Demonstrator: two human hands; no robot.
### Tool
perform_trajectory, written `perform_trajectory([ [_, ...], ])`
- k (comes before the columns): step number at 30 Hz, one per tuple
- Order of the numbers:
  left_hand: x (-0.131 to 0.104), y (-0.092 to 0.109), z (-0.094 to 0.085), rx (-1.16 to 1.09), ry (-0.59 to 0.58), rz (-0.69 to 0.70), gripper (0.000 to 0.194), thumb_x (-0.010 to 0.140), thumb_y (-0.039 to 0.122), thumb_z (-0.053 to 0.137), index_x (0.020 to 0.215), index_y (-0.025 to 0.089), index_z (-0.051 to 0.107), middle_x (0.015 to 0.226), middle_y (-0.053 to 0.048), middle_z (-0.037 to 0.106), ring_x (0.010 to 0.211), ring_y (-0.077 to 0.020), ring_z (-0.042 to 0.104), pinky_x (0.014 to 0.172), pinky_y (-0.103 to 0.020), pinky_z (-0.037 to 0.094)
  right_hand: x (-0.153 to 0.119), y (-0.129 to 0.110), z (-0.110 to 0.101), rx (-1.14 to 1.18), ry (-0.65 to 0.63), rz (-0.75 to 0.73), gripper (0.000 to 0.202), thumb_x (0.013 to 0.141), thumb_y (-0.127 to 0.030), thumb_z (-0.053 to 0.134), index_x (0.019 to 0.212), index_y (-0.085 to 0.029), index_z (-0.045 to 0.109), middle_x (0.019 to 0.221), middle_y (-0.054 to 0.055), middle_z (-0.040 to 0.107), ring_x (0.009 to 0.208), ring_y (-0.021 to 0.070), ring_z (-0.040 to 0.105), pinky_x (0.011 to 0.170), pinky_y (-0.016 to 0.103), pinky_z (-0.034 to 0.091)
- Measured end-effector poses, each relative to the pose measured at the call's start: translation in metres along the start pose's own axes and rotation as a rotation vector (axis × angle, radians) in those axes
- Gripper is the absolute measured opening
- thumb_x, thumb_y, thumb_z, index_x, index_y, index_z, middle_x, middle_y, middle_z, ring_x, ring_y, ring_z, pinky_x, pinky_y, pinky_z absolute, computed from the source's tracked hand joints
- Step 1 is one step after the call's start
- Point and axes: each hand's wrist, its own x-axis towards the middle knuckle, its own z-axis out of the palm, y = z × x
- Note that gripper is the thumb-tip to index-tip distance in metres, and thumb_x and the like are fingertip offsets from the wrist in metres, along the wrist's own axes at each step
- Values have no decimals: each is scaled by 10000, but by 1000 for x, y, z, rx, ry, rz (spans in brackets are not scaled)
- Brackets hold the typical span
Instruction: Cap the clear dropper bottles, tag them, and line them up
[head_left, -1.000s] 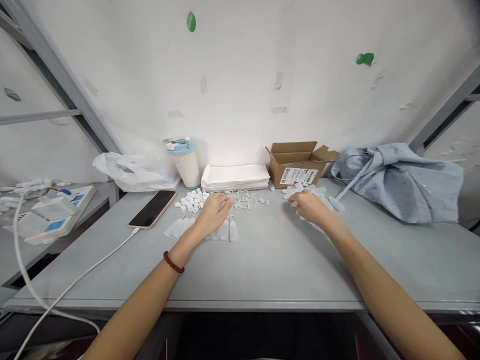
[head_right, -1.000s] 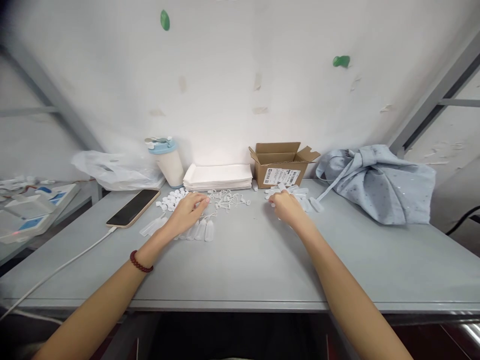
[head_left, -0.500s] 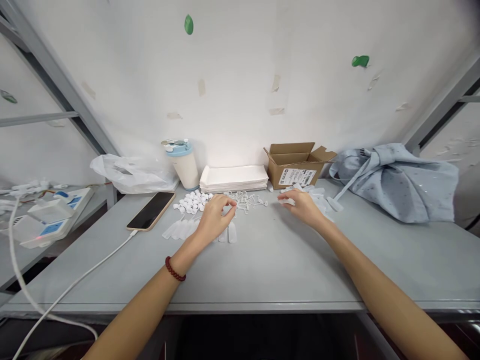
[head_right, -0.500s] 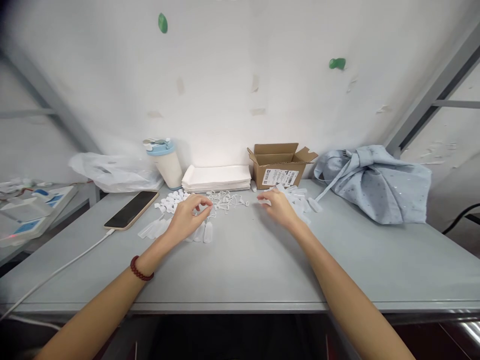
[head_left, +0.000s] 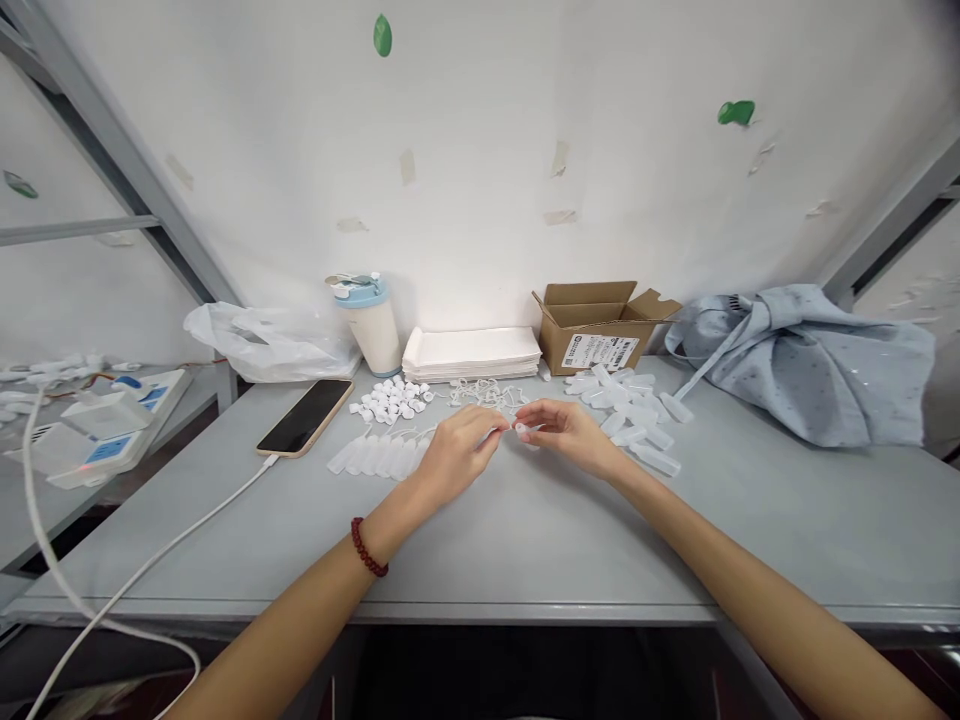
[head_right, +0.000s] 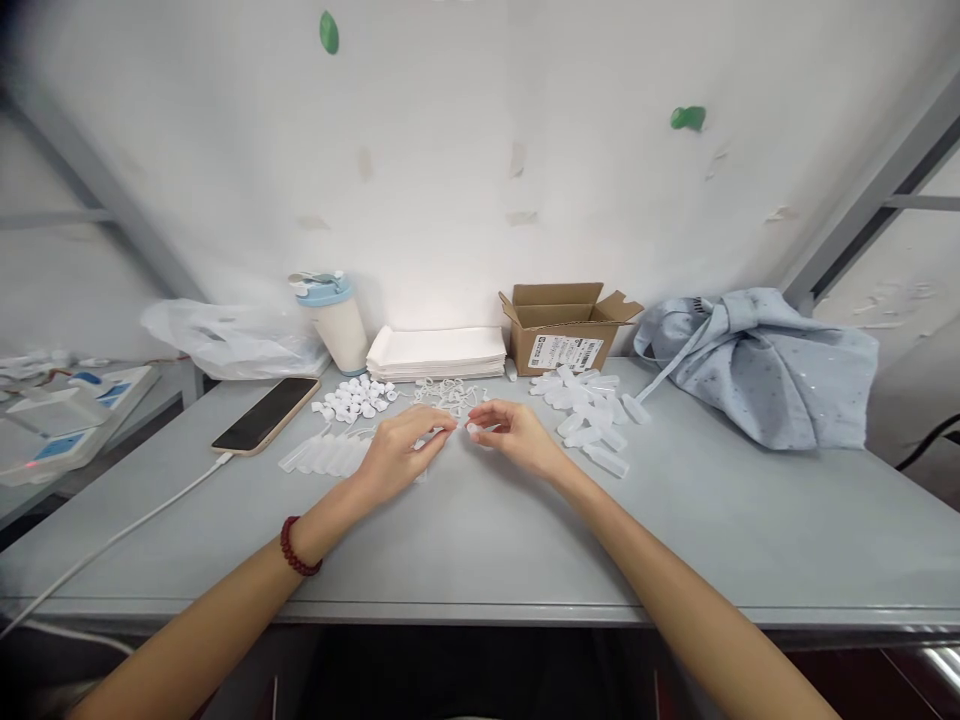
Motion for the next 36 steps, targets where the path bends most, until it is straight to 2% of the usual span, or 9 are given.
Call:
perform_trajectory([
  [7, -3, -2, 4, -2, 68, -12, 168, 833, 64, 504, 851, 181, 624, 863, -39, 708, 812, -163, 662, 730, -283, 527, -2, 2, 10, 158, -25, -22, 304, 644, -304, 736, 901, -180, 632, 872, 47, 673, 811, 181, 629, 734, 334, 494],
  [13, -3, 2, 4, -26, 14, 32, 169, 839, 62, 504, 864, 172, 630, 870, -47, 705, 809, -158, 654, 729, -279, 527, -2, 5, 16, 215, -47, -57, 315, 642, -289, 746, 914, -186, 625, 915, 51, 678, 836, 185, 638, 775, 349, 495],
  [20, -3, 7, 2, -35, -70, 87, 214, 855, 63, 461, 914, 184, 627, 932, -53, 702, 892, -162, 648, 780, -295, 529, -3, 7, 17, 69, -23, -124, 214, 713, -274, 678, 896, -179, 620, 901, 47, 677, 856, 192, 646, 792, 354, 511],
  [27, -5, 5, 3, -27, -15, 31, 214, 826, 55, 462, 893, 184, 620, 896, -49, 698, 825, -149, 661, 734, -267, 537, -6, 12, 21, -117, 43, -159, 250, 700, -192, 650, 948, -196, 619, 914, 41, 685, 846, 193, 657, 794, 360, 529],
  [31, -7, 3, 3, -14, -50, 8, 213, 795, 40, 477, 876, 171, 624, 862, -40, 704, 772, -148, 663, 692, -256, 530, -6, 15, 23, -160, 75, -161, 299, 692, -189, 658, 988, -186, 614, 937, 58, 687, 858, 200, 654, 797, 369, 532],
  [36, -6, 1, 4, -31, -29, -35, 207, 795, 51, 476, 865, 168, 632, 844, -38, 710, 749, -148, 665, 689, -259, 528, -6, 13, 25, -197, 68, -135, 296, 685, -218, 682, 973, -191, 618, 919, 53, 698, 867, 205, 654, 791, 366, 526],
])
